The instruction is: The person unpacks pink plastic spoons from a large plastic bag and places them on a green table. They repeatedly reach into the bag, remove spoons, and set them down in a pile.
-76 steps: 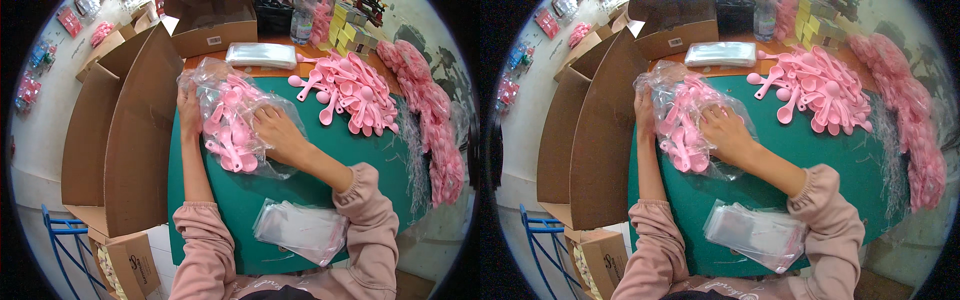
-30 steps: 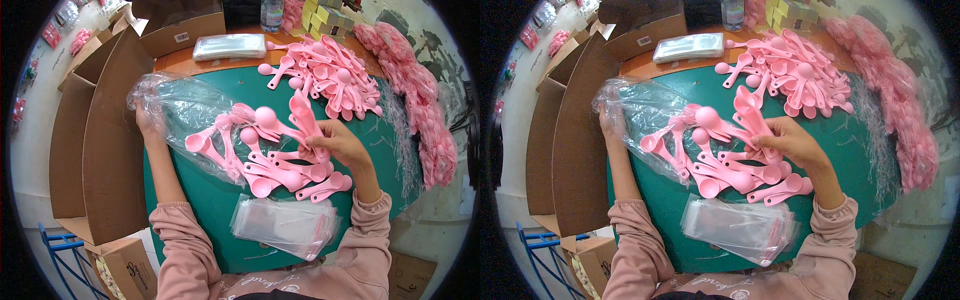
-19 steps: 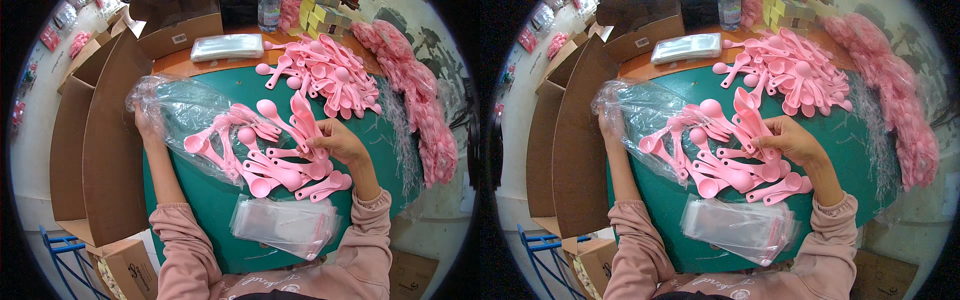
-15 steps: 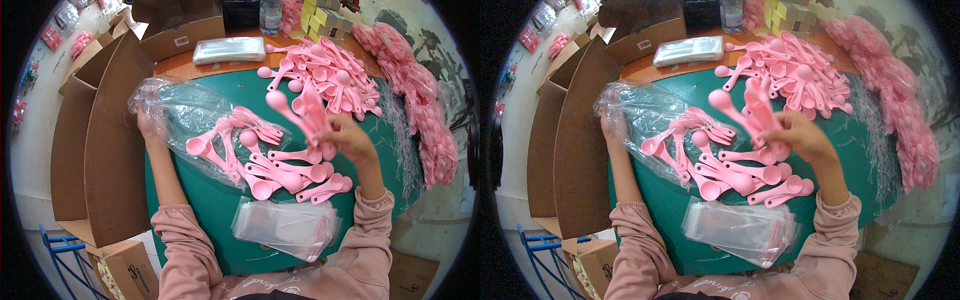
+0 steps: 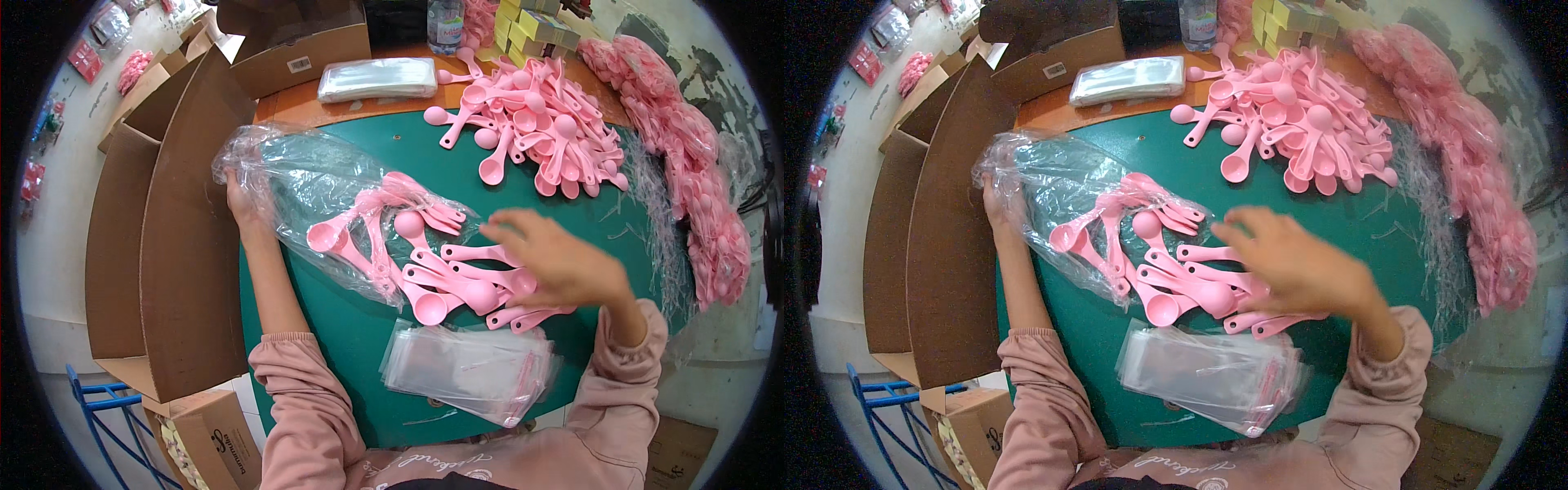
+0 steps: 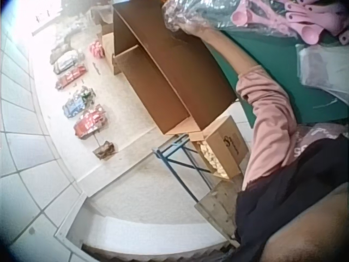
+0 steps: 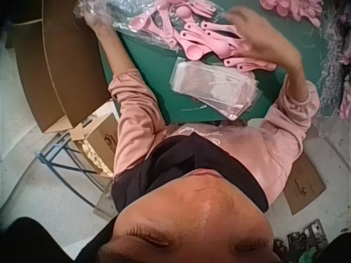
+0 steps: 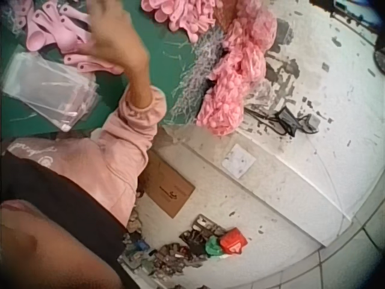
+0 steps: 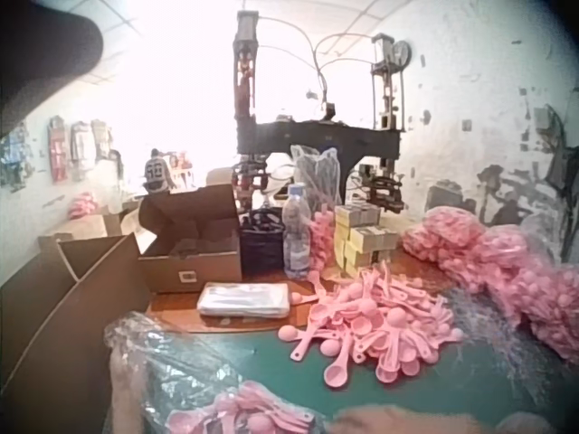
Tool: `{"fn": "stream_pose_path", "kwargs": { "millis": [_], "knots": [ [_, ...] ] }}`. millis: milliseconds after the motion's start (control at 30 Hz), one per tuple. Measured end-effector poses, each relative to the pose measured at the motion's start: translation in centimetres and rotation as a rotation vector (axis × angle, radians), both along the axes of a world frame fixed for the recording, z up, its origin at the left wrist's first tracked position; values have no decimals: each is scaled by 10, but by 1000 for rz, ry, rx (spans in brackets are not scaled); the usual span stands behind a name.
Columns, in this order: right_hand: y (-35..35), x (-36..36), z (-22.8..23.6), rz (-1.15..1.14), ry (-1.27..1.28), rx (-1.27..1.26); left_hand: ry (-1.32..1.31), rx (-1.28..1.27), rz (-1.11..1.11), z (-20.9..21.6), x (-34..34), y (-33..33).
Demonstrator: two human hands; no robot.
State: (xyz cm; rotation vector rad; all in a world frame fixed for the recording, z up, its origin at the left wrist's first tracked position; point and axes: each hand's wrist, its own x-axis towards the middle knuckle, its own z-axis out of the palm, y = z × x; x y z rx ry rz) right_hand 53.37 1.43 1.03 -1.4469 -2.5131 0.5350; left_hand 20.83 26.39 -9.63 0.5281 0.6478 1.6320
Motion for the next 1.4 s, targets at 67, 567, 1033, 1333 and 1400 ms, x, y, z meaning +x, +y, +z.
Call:
{"fn": "stream_pose_path", "kwargs": {
  "millis": [67, 567, 1033, 1333, 1400],
  "knots": [
    [-13, -12, -13, -54, -76, 17, -16, 28, -39, -1, 5, 1],
    [-1, 31, -1, -410, 686, -674, -23, -22, -5, -3, 8, 1],
    [1, -49, -29, -290, 335, -65, -6, 10, -8, -6, 2, 3],
    [-14, -64, -30, -327, -14, 38, 35, 0, -31, -6, 7, 2],
    [-9, -52, -23, -356, -44, -41, 30, -12, -13, -3, 8, -1]
  ]
}}
